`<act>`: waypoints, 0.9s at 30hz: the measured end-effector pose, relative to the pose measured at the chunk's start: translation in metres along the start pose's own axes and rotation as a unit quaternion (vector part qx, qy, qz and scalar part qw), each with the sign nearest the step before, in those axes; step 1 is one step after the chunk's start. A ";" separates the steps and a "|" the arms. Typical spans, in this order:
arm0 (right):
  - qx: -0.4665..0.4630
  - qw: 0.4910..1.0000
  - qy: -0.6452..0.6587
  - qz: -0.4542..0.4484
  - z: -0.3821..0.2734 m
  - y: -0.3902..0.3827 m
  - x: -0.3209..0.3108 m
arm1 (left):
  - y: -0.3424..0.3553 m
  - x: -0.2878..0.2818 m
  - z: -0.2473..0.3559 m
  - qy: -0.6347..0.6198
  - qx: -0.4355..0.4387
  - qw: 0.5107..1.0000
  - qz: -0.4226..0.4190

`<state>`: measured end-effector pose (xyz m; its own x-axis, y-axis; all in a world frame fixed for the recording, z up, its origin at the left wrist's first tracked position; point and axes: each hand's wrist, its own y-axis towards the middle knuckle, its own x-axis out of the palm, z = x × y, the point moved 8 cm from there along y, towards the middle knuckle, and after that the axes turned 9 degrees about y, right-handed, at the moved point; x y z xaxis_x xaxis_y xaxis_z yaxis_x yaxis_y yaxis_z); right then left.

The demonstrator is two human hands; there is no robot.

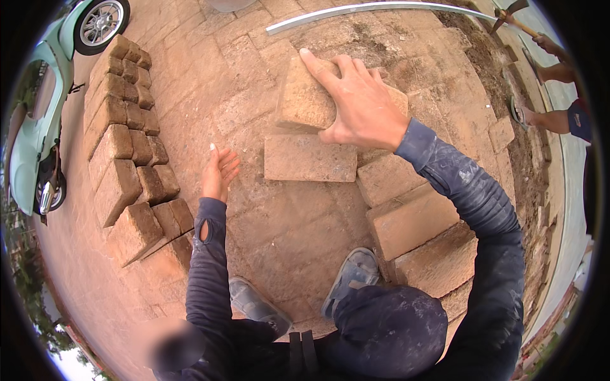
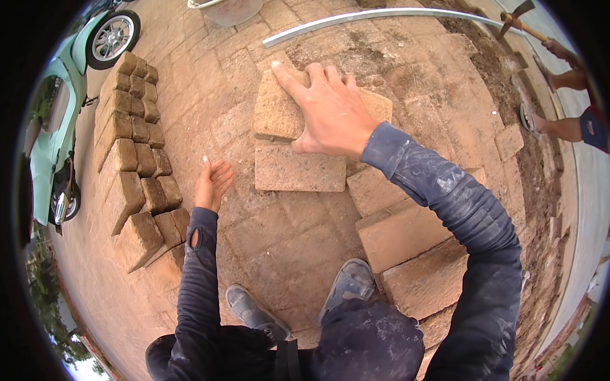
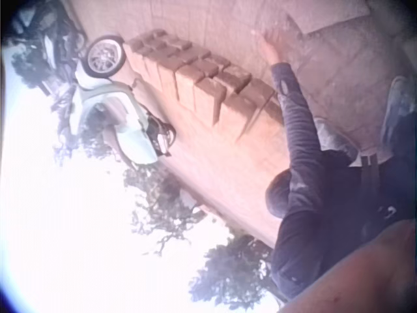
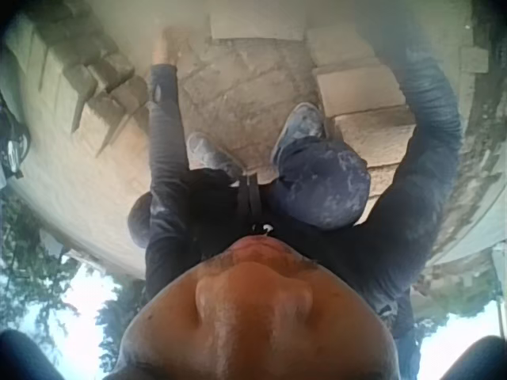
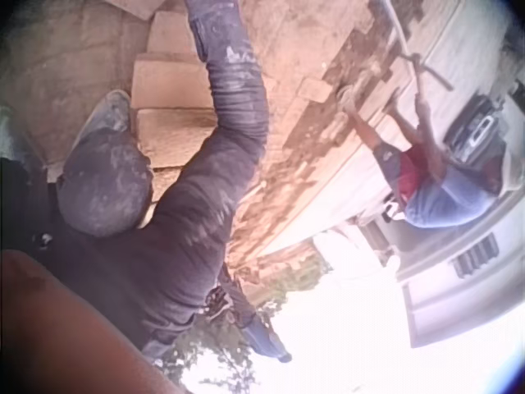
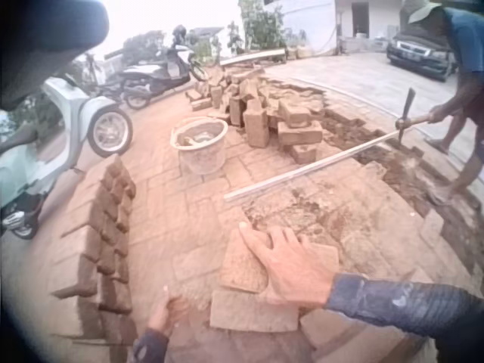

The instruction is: The person lays bricks on the ground by hand, arranging them in a pattern. They pick up bricks from a nearby pile and place them into position, occasionally adjusting them to fit.

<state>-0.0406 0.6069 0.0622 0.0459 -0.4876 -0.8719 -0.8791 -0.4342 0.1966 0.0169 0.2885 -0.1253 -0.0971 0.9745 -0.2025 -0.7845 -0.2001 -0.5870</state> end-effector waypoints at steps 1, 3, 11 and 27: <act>-0.013 1.000 -0.007 -0.013 -0.019 -0.002 0.013 | -0.001 -0.001 0.010 -0.003 0.018 1.000 0.002; -0.009 0.997 -0.006 -0.072 -0.050 -0.011 0.047 | -0.004 0.004 0.028 -0.016 0.054 0.998 0.002; -0.020 0.997 0.015 -0.080 -0.040 -0.054 0.077 | -0.075 0.089 0.107 0.493 0.435 0.749 -0.079; -0.021 0.994 0.004 -0.109 -0.064 -0.064 0.079 | -0.120 0.127 0.103 0.654 0.534 0.530 -0.082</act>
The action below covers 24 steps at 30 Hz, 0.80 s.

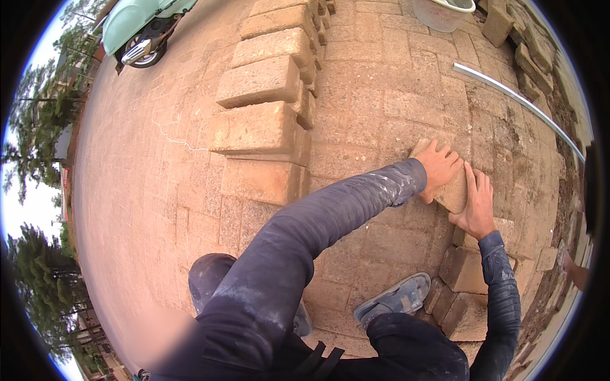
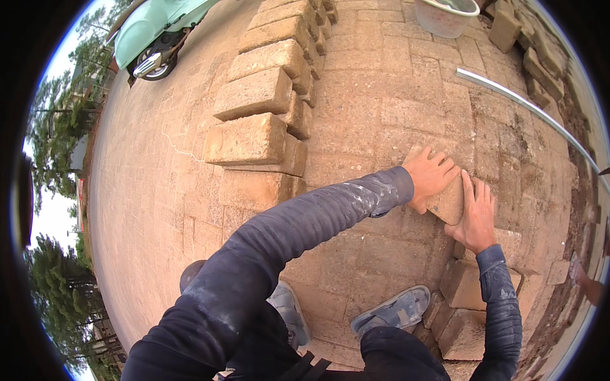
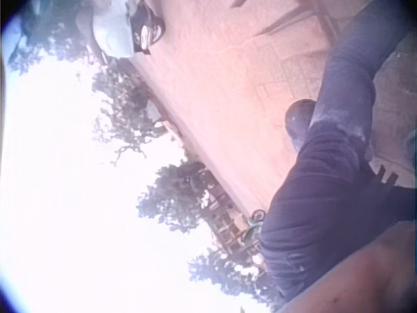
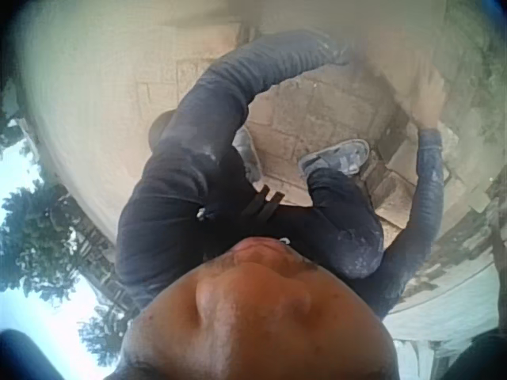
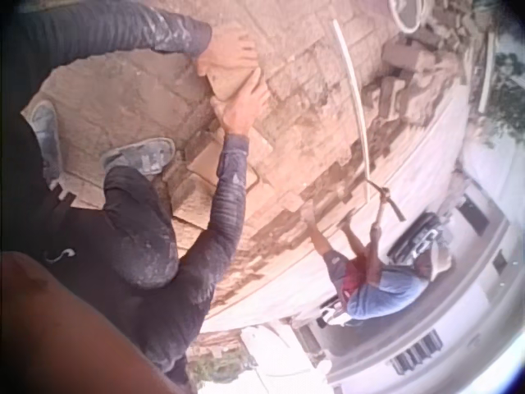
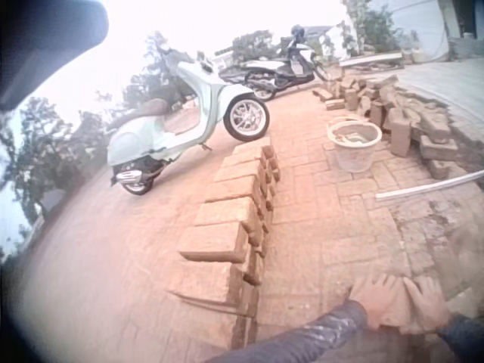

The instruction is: The person lays bricks on the ground by hand, arranging them in a pattern. They pick up bricks from a nearby pile and place them into position, occasionally adjusting them to fit.

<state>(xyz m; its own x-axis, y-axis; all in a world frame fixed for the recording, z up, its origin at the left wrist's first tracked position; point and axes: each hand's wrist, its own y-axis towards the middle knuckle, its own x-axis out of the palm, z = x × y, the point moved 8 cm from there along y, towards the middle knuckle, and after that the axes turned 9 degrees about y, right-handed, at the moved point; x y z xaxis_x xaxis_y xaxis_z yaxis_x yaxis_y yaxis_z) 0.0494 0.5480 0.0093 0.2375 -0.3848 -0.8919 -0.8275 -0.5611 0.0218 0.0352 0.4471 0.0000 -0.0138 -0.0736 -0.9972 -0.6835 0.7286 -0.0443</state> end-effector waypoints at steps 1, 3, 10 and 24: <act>-0.019 1.000 -0.005 -0.005 -0.016 -0.003 0.001 | -0.023 -0.001 -0.002 -0.010 -0.018 1.000 0.004; -0.041 0.999 -0.003 -0.035 -0.053 -0.014 0.000 | -0.069 -0.015 0.000 -0.038 -0.029 0.999 0.017; -0.177 0.973 0.134 -0.069 -0.257 0.023 -0.003 | -0.273 -0.120 -0.054 -0.111 -0.151 0.981 -0.048; 0.195 0.951 -0.139 -0.197 0.069 0.031 0.066 | -0.424 -0.041 -0.130 0.028 -0.259 0.965 -0.017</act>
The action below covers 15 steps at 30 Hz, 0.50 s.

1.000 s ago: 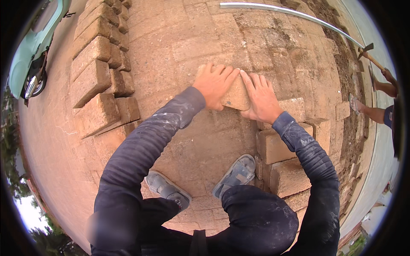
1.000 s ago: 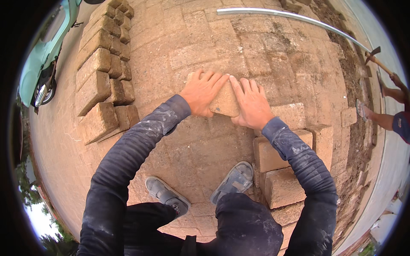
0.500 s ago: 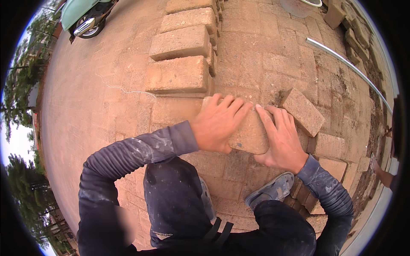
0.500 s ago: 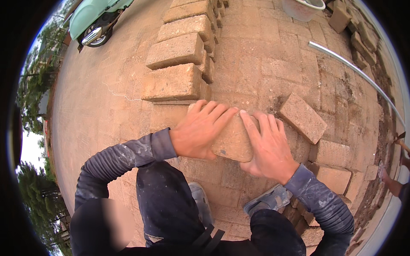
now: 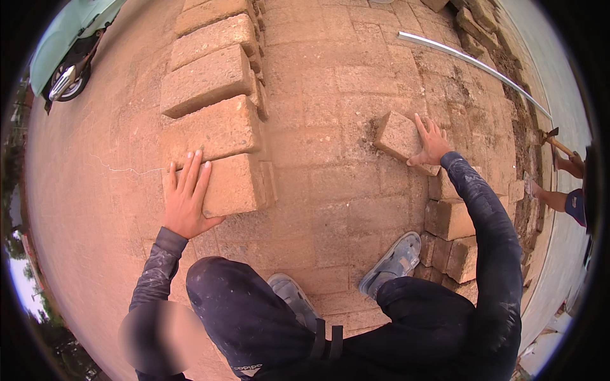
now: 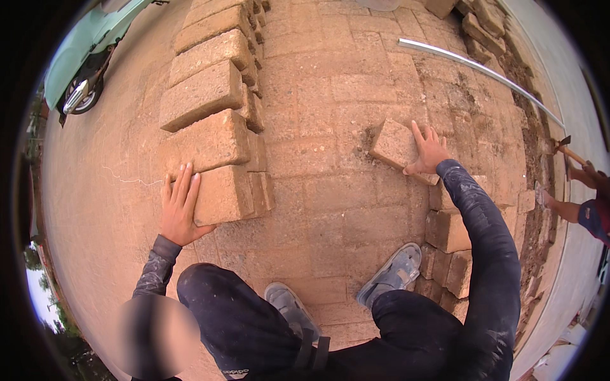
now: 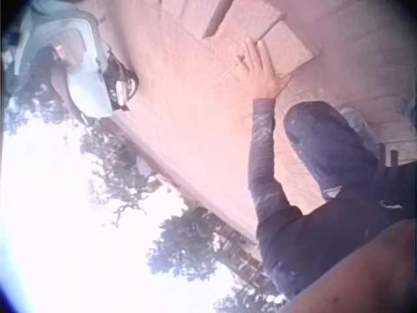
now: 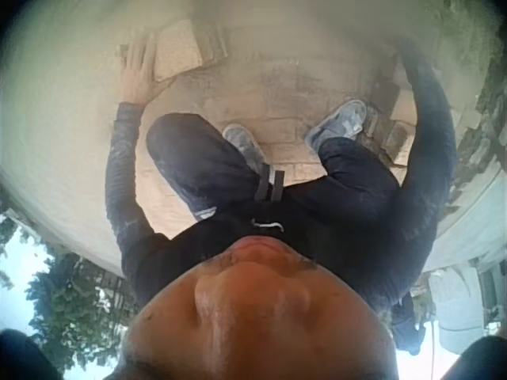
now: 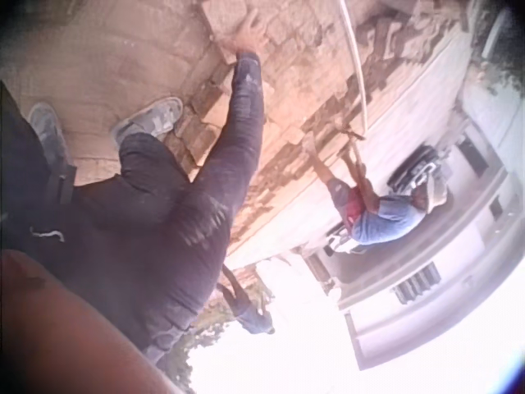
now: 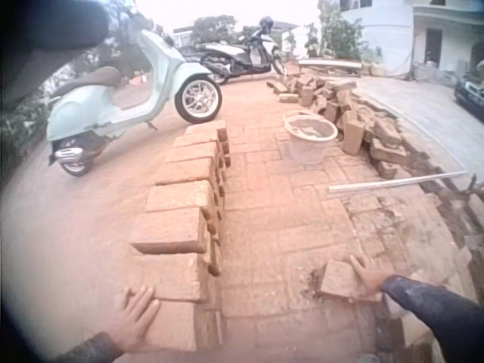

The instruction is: The person lays bricks on the ground by hand, arranging them in a pattern. They pick up bricks from a nearby pile and place them into position, occasionally adjusting them to fit.

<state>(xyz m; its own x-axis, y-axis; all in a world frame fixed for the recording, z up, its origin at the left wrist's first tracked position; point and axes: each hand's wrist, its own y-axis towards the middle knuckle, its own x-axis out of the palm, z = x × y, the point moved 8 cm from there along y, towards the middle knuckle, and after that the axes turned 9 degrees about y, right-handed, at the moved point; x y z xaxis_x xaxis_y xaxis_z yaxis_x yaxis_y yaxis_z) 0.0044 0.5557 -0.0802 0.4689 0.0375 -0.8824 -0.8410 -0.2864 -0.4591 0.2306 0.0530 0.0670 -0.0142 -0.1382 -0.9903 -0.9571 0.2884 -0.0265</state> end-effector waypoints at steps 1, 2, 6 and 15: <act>-0.025 0.999 0.025 0.004 -0.005 0.007 0.007 | 0.001 0.001 -0.003 0.003 0.004 1.000 -0.003; -0.046 0.998 0.048 0.006 -0.014 0.006 0.008 | -0.005 0.001 -0.008 0.017 -0.003 1.000 0.002; -0.064 0.996 0.064 0.023 -0.038 0.007 0.013 | -0.026 0.006 -0.013 0.052 -0.040 0.998 0.025; -0.155 0.983 0.094 0.002 -0.165 -0.108 0.036 | -0.026 0.007 -0.014 0.006 -0.065 0.997 0.042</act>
<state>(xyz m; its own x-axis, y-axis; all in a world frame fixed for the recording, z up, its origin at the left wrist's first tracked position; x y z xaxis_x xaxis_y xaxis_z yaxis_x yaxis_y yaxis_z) 0.1571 0.4305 -0.0457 0.5312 -0.1337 -0.8366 -0.7341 -0.5657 -0.3757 0.2514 0.0312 0.0626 -0.0986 -0.1312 -0.9864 -0.9818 0.1745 0.0749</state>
